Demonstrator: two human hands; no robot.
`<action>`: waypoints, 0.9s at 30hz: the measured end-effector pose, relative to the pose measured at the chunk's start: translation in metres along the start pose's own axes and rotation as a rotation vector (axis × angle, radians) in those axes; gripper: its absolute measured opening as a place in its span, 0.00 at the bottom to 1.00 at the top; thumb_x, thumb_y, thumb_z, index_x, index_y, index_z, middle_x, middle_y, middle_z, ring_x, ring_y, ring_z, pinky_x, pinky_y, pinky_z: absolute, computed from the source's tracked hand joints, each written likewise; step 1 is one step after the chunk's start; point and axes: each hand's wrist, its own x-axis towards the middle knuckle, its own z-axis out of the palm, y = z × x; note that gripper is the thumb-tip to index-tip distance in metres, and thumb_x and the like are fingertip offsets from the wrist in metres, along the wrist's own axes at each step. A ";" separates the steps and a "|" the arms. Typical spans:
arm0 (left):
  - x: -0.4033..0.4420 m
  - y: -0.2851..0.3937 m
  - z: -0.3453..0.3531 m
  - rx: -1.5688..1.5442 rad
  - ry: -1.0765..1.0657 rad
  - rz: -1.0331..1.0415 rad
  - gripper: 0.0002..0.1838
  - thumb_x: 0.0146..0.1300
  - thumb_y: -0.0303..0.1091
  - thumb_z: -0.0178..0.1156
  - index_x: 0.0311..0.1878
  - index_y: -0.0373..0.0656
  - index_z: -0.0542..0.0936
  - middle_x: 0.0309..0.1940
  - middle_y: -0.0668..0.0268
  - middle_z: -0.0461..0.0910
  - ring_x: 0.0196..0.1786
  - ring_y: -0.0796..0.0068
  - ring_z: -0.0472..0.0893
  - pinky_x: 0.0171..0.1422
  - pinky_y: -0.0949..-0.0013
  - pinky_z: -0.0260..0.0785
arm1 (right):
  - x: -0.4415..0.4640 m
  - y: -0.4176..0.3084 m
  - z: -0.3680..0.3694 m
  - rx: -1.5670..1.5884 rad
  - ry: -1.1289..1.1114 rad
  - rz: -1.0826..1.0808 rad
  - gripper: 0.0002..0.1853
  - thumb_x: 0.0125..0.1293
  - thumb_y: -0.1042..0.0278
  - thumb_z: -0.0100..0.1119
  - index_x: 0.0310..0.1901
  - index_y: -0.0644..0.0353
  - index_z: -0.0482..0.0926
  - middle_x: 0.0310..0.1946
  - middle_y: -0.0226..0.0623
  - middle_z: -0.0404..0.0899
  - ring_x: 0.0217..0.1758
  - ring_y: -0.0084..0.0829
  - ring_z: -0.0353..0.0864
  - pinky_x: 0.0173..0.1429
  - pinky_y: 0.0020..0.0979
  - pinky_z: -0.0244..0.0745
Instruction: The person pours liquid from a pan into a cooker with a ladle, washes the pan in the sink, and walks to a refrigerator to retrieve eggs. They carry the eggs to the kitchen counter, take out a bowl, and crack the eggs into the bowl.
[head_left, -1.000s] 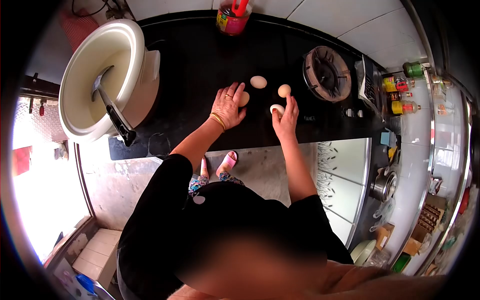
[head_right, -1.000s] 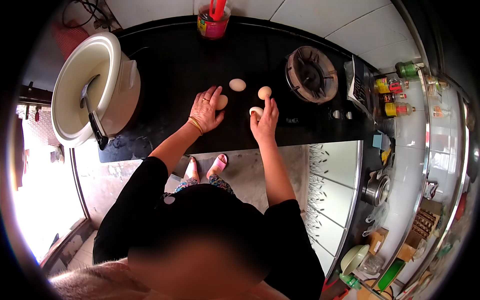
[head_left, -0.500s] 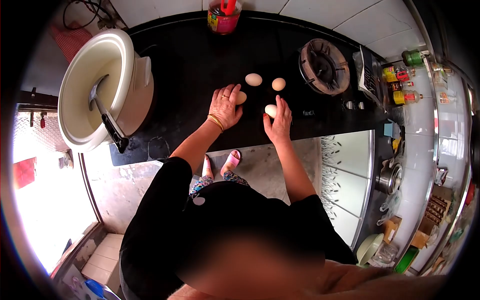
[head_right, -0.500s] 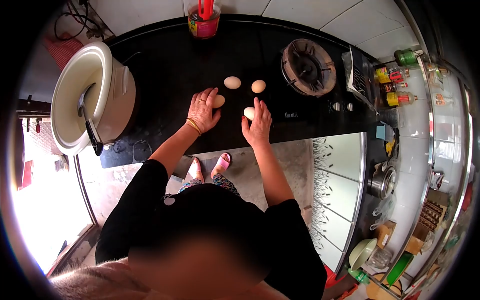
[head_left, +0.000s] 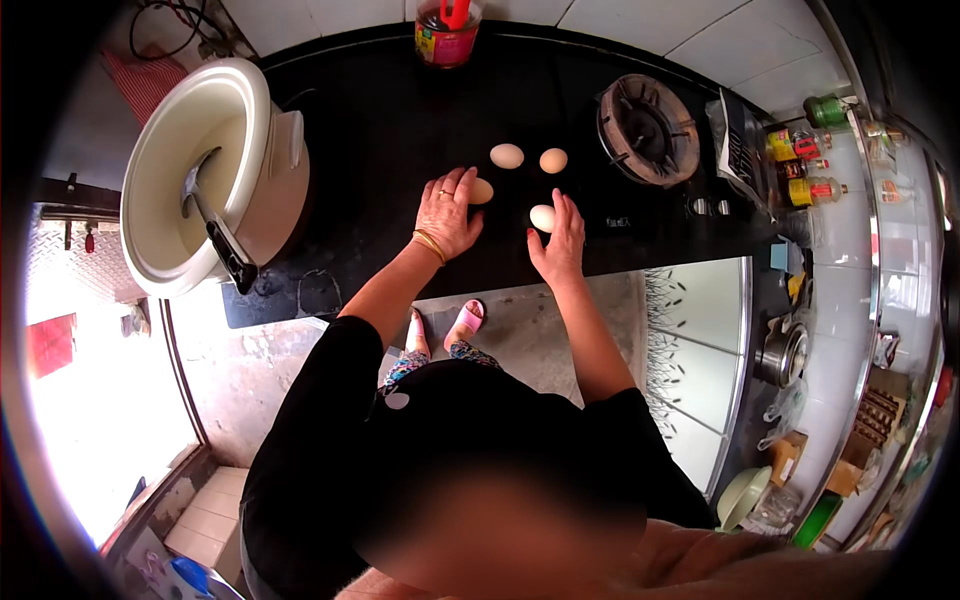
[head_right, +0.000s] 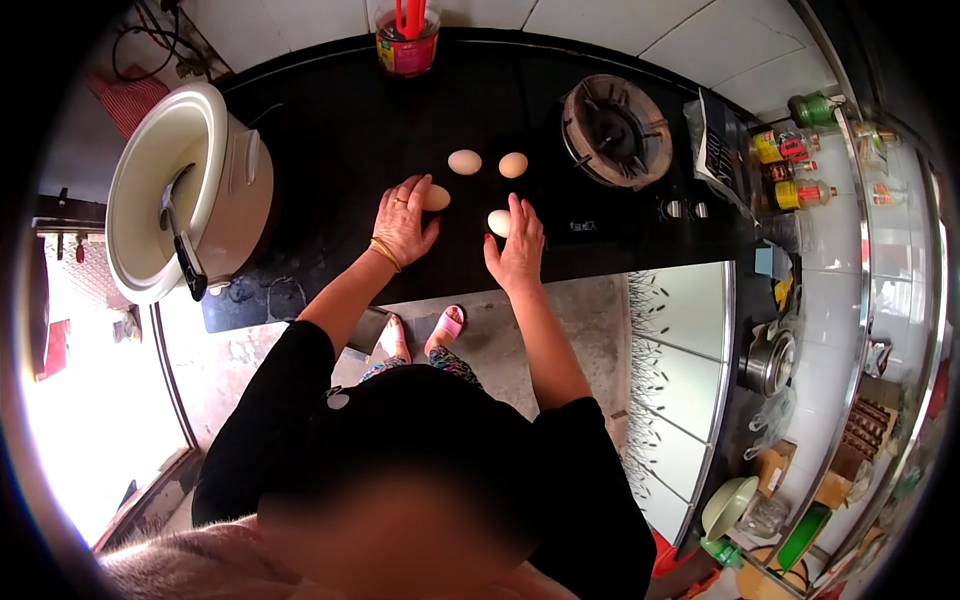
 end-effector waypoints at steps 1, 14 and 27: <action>-0.001 0.000 -0.001 -0.002 0.007 0.000 0.42 0.48 0.36 0.66 0.68 0.42 0.60 0.62 0.53 0.65 0.63 0.52 0.67 0.70 0.52 0.57 | 0.000 0.000 0.000 0.004 0.005 -0.001 0.43 0.51 0.67 0.65 0.70 0.57 0.57 0.63 0.56 0.63 0.64 0.55 0.63 0.68 0.49 0.59; -0.029 0.041 -0.125 -0.733 0.137 0.121 0.18 0.54 0.22 0.59 0.51 0.33 0.75 0.34 0.59 0.77 0.31 0.71 0.77 0.40 0.71 0.70 | 0.000 -0.006 -0.014 0.057 0.004 0.030 0.43 0.52 0.68 0.65 0.71 0.53 0.55 0.66 0.53 0.58 0.68 0.54 0.59 0.70 0.49 0.58; -0.071 0.075 -0.247 -0.961 -0.192 0.456 0.08 0.60 0.31 0.62 0.41 0.39 0.78 0.24 0.64 0.76 0.23 0.69 0.75 0.29 0.69 0.68 | 0.085 -0.246 -0.087 0.854 -0.240 -0.471 0.27 0.65 0.70 0.57 0.66 0.63 0.65 0.65 0.44 0.62 0.52 0.32 0.74 0.48 0.30 0.75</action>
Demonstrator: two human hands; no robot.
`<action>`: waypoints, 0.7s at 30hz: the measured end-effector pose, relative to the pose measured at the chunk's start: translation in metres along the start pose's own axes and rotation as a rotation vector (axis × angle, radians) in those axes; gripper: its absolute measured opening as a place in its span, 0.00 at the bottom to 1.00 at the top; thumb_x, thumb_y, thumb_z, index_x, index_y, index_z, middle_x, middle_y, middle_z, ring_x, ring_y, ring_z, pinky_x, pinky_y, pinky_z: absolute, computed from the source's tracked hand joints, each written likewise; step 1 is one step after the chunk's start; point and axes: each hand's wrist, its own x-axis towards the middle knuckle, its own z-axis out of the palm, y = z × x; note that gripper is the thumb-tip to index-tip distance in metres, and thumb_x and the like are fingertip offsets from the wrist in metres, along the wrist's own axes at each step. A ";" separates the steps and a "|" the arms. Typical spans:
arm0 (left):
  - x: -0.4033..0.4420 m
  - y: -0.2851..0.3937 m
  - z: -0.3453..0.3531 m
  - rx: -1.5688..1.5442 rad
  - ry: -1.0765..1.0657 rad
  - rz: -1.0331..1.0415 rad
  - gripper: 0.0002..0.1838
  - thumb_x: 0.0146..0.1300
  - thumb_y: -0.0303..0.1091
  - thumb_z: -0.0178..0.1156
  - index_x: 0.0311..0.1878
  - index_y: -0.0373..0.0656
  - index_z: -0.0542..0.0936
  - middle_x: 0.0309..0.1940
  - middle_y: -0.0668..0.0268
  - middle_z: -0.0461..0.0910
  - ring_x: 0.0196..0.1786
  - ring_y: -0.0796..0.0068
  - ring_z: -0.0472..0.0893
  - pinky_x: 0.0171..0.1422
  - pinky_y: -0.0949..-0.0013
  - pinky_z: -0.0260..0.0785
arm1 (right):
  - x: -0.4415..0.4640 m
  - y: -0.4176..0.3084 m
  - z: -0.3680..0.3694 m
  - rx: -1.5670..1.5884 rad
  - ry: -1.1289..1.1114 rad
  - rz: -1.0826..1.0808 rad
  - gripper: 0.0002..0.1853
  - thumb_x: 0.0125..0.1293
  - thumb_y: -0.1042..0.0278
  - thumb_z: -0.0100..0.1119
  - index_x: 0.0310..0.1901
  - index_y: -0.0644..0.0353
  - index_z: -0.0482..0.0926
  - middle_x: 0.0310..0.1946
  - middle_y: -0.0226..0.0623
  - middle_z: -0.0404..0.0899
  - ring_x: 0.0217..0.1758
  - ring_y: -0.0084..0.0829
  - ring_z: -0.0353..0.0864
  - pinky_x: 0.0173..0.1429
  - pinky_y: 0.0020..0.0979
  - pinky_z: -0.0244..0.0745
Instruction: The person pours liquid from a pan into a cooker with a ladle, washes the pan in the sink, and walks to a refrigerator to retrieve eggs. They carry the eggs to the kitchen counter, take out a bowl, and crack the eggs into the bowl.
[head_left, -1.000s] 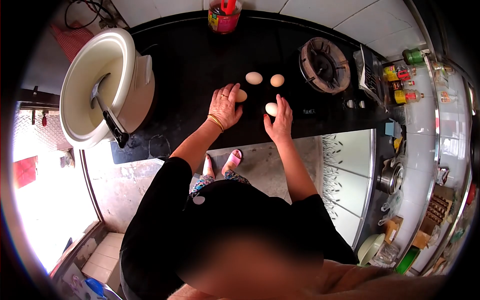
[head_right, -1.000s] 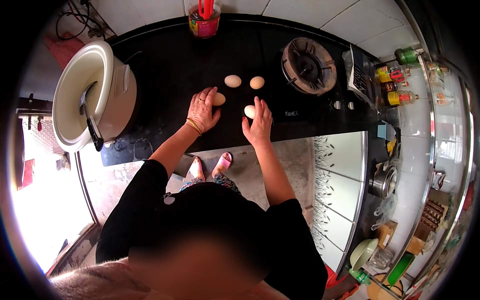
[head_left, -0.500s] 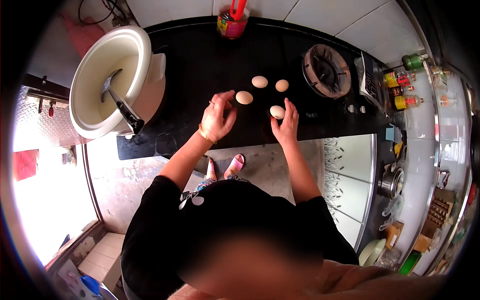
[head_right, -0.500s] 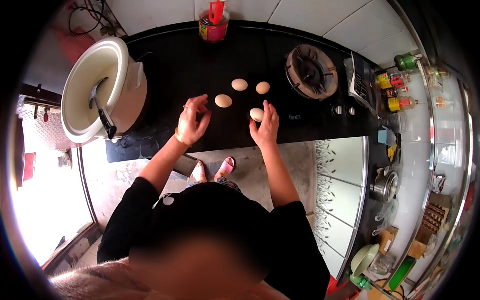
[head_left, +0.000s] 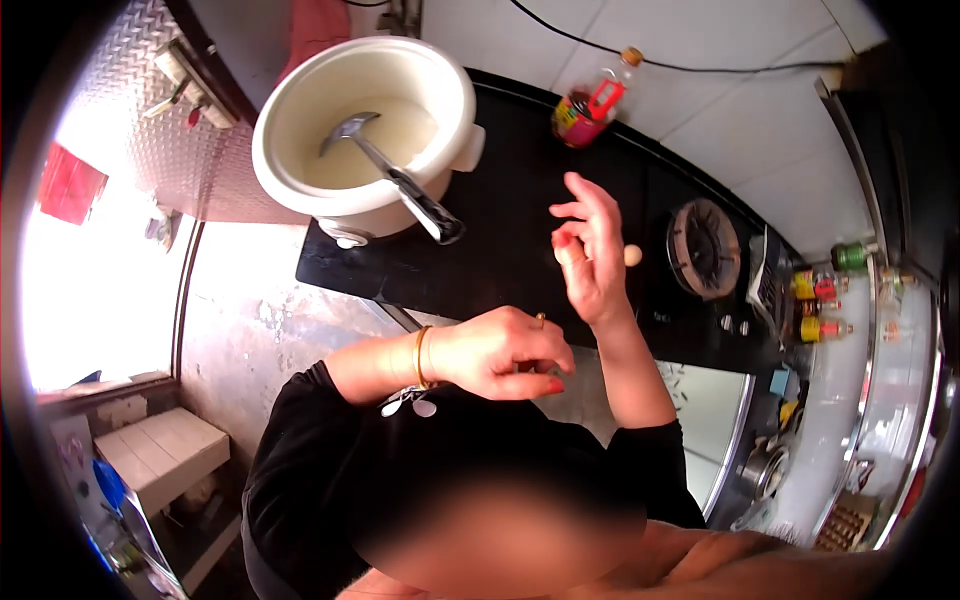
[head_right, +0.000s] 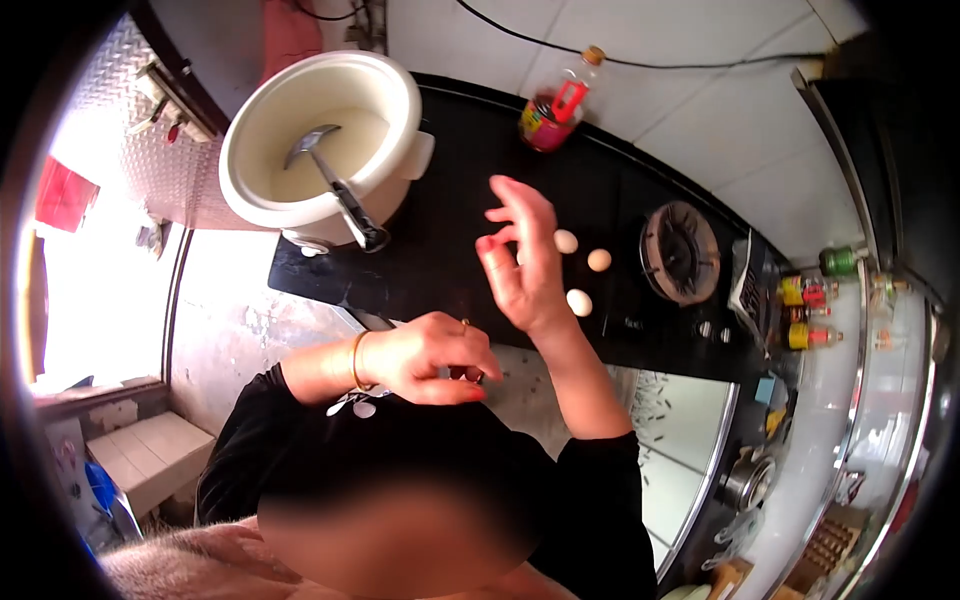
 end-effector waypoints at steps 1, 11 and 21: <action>-0.008 0.000 0.003 0.088 0.007 -0.037 0.08 0.61 0.33 0.62 0.40 0.41 0.78 0.24 0.62 0.76 0.24 0.63 0.76 0.31 0.64 0.70 | 0.017 -0.021 0.011 -0.057 -0.130 -0.094 0.29 0.63 0.67 0.60 0.65 0.61 0.66 0.65 0.45 0.62 0.52 0.34 0.75 0.50 0.32 0.76; -0.148 -0.057 -0.001 0.276 0.154 -0.583 0.11 0.61 0.32 0.59 0.44 0.38 0.79 0.35 0.54 0.81 0.38 0.54 0.81 0.44 0.58 0.74 | 0.070 -0.051 0.090 -0.774 -0.601 -0.424 0.17 0.58 0.78 0.52 0.50 0.68 0.75 0.54 0.53 0.72 0.42 0.41 0.79 0.48 0.34 0.78; -0.215 -0.094 0.028 0.403 0.085 -0.822 0.11 0.62 0.35 0.55 0.44 0.40 0.79 0.36 0.52 0.82 0.41 0.50 0.81 0.48 0.56 0.74 | 0.126 -0.053 0.064 -1.067 -0.724 -0.526 0.15 0.56 0.76 0.55 0.46 0.67 0.76 0.39 0.42 0.78 0.33 0.35 0.82 0.34 0.33 0.81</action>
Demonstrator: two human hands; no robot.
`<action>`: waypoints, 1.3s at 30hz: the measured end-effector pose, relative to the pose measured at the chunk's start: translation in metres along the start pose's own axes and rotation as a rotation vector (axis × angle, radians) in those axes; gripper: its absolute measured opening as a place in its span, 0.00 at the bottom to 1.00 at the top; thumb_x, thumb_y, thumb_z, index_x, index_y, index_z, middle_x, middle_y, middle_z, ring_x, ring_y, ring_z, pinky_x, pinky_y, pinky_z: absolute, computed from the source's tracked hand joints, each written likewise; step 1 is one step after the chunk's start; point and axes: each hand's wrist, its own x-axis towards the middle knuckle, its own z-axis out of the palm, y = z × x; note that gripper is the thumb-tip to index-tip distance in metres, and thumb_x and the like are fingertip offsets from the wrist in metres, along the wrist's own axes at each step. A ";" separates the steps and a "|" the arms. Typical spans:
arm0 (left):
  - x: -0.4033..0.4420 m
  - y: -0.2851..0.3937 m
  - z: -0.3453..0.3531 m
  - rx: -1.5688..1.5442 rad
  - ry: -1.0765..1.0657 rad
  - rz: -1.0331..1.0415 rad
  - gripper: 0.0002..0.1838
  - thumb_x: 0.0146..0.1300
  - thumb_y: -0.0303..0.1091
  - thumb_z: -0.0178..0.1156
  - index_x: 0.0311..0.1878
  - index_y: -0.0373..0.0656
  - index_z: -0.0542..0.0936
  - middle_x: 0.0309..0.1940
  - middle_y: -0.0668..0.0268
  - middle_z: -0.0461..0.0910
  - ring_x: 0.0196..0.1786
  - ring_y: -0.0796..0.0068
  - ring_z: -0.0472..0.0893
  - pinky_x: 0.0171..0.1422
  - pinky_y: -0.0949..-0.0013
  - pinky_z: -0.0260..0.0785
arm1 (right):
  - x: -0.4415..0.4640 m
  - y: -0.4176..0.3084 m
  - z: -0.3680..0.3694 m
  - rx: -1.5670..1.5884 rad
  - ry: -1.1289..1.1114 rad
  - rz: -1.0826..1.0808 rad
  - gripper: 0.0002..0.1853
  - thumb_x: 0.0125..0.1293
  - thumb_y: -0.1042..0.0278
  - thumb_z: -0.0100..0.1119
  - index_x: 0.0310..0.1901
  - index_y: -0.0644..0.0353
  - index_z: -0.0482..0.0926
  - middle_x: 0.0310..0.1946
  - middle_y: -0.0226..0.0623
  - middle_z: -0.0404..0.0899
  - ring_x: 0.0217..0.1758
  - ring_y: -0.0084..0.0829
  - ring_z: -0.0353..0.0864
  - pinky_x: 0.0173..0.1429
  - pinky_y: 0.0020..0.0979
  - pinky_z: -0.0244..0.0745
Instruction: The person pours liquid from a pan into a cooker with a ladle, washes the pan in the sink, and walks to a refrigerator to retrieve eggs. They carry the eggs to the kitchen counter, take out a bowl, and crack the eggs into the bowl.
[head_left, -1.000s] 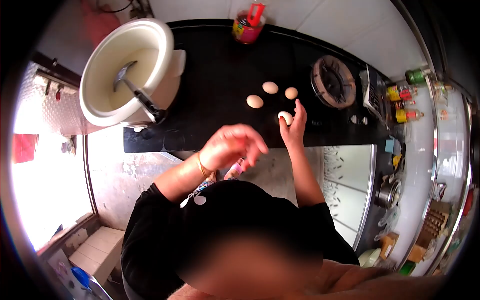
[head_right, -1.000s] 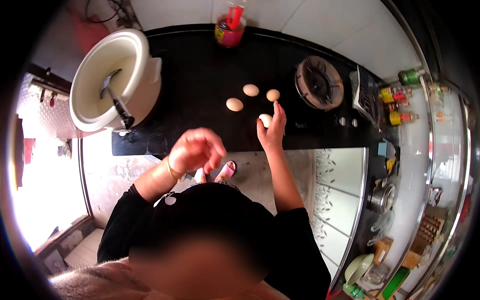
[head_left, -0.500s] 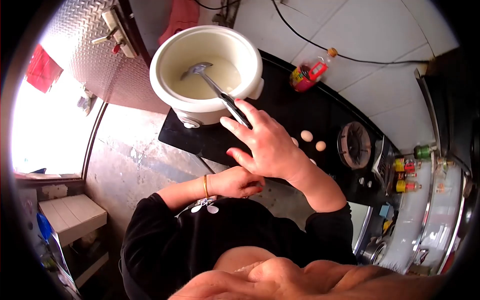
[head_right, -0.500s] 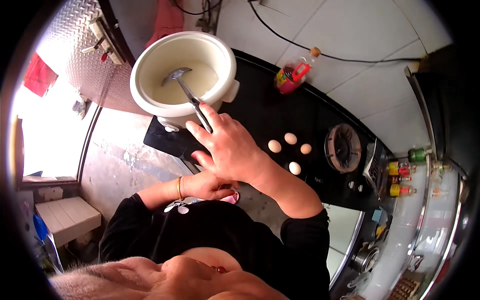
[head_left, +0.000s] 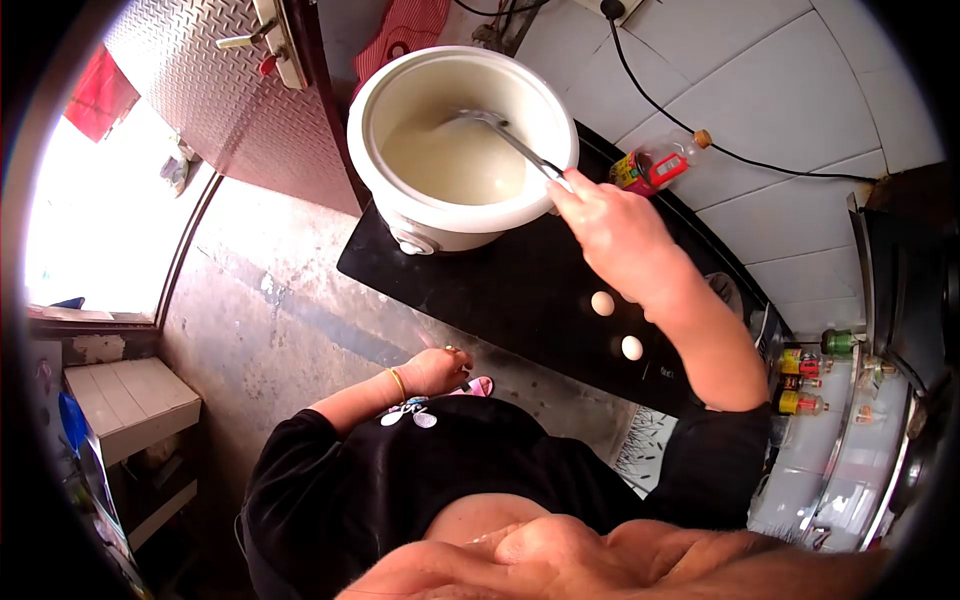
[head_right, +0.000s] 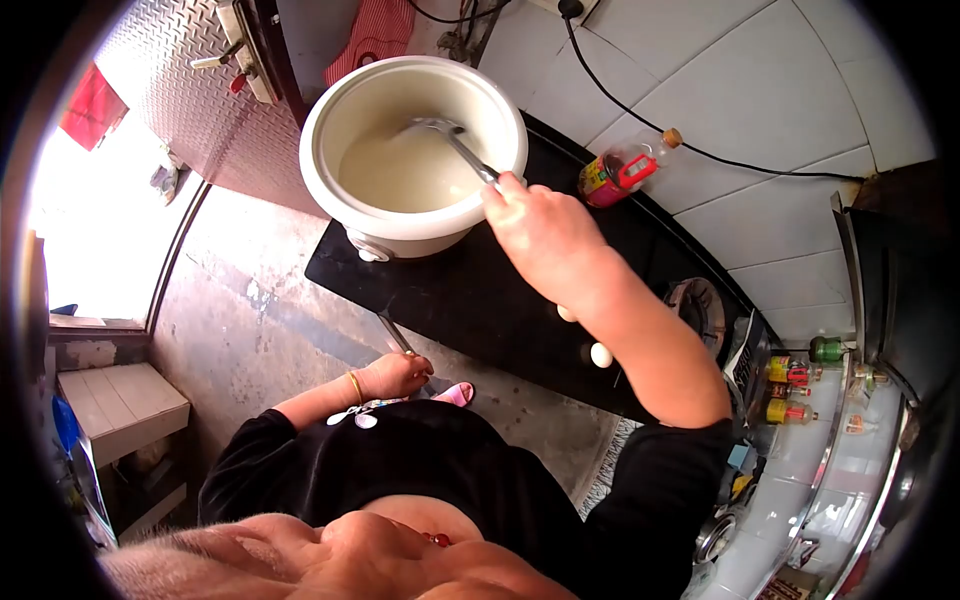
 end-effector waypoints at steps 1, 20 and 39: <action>-0.002 0.000 0.000 -0.006 0.001 -0.001 0.11 0.62 0.35 0.55 0.44 0.40 0.78 0.36 0.51 0.81 0.41 0.50 0.81 0.48 0.55 0.74 | -0.005 0.006 -0.009 0.106 -0.007 0.004 0.14 0.56 0.77 0.55 0.46 0.67 0.76 0.36 0.43 0.77 0.35 0.39 0.82 0.37 0.35 0.81; -0.023 -0.011 0.001 -0.026 0.040 -0.060 0.11 0.60 0.35 0.57 0.44 0.41 0.78 0.35 0.51 0.82 0.40 0.49 0.82 0.47 0.55 0.75 | 0.003 0.041 -0.001 1.841 -0.185 0.891 0.20 0.63 0.81 0.39 0.56 0.75 0.72 0.41 0.55 0.80 0.17 0.13 0.66 0.18 0.13 0.58; -0.010 -0.021 0.004 0.088 0.006 -0.035 0.13 0.58 0.35 0.56 0.44 0.41 0.80 0.40 0.55 0.81 0.45 0.55 0.81 0.51 0.58 0.74 | -0.043 0.041 -0.031 1.290 0.215 0.760 0.18 0.66 0.78 0.47 0.55 0.67 0.77 0.31 0.35 0.80 0.21 0.14 0.67 0.21 0.18 0.60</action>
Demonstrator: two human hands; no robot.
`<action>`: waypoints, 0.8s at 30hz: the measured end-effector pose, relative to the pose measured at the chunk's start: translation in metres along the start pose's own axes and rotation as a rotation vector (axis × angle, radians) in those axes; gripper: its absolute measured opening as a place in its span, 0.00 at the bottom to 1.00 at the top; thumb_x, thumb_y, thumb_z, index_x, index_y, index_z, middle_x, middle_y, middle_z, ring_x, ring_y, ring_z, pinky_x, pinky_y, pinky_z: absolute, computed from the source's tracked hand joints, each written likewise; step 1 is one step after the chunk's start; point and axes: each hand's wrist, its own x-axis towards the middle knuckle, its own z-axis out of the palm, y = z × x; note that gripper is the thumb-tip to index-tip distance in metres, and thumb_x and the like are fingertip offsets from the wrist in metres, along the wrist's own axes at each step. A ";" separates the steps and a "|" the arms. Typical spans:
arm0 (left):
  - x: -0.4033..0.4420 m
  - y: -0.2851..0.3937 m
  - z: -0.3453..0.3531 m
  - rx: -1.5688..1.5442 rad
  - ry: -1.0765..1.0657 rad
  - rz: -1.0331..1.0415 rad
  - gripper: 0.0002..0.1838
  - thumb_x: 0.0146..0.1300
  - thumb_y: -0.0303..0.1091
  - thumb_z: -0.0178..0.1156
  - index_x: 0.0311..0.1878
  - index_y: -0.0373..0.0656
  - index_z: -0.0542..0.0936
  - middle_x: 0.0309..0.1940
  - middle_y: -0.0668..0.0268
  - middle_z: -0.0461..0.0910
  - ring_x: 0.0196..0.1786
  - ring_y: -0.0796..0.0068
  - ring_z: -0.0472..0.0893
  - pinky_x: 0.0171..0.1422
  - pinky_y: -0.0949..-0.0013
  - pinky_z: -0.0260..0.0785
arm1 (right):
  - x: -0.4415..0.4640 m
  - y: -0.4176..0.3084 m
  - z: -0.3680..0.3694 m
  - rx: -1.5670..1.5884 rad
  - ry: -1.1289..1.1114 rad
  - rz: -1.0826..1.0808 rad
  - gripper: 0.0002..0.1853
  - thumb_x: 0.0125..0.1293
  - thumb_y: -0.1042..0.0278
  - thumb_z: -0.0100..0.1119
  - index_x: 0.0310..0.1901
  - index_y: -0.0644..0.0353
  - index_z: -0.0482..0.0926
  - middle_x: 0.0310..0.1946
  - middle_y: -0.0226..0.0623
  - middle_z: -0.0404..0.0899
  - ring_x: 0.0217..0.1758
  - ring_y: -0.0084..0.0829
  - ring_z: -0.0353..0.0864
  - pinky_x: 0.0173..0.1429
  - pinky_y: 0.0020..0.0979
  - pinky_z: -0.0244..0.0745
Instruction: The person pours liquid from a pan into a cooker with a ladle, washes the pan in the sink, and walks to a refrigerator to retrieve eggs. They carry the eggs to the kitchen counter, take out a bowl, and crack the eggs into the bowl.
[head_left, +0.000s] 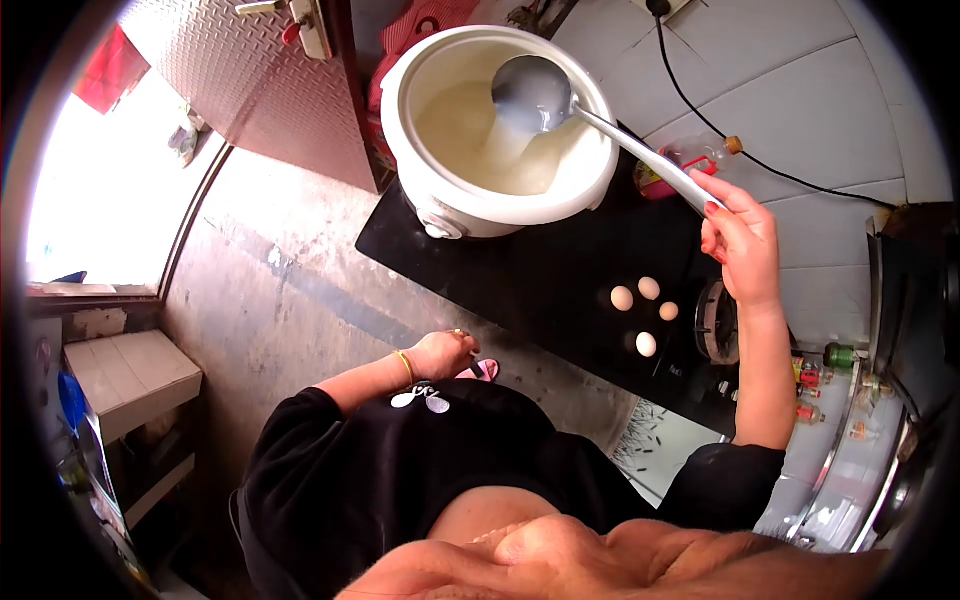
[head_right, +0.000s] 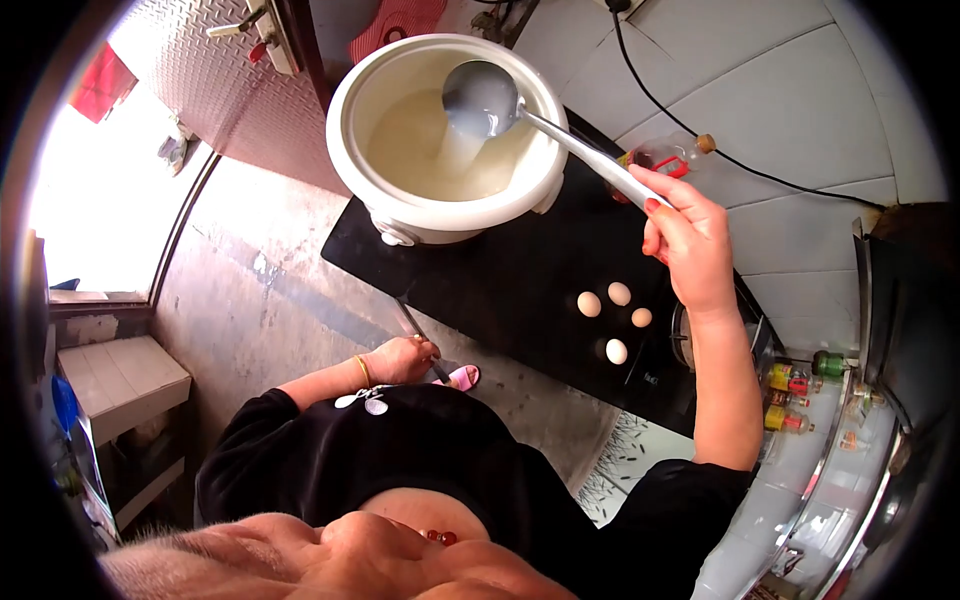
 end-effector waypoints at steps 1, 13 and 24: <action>-0.001 -0.001 0.000 0.002 0.002 0.002 0.13 0.58 0.35 0.56 0.44 0.41 0.80 0.40 0.55 0.81 0.45 0.55 0.81 0.51 0.58 0.74 | -0.001 -0.002 0.007 -0.143 0.029 -0.016 0.17 0.66 0.79 0.48 0.53 0.62 0.80 0.27 0.29 0.78 0.20 0.14 0.67 0.24 0.20 0.63; -0.013 0.000 0.001 -0.023 0.018 -0.064 0.11 0.59 0.32 0.55 0.44 0.40 0.80 0.38 0.53 0.81 0.45 0.53 0.80 0.52 0.57 0.73 | 0.019 0.022 0.083 -0.390 -0.092 -0.242 0.13 0.65 0.81 0.51 0.49 0.66 0.80 0.33 0.41 0.82 0.23 0.25 0.77 0.30 0.25 0.73; -0.017 -0.003 0.004 -0.035 -0.003 -0.062 0.13 0.57 0.30 0.54 0.44 0.41 0.80 0.38 0.54 0.81 0.46 0.53 0.80 0.52 0.56 0.73 | 0.020 0.005 0.051 0.365 -0.121 0.408 0.18 0.65 0.78 0.40 0.54 0.74 0.72 0.41 0.56 0.80 0.18 0.15 0.64 0.19 0.15 0.57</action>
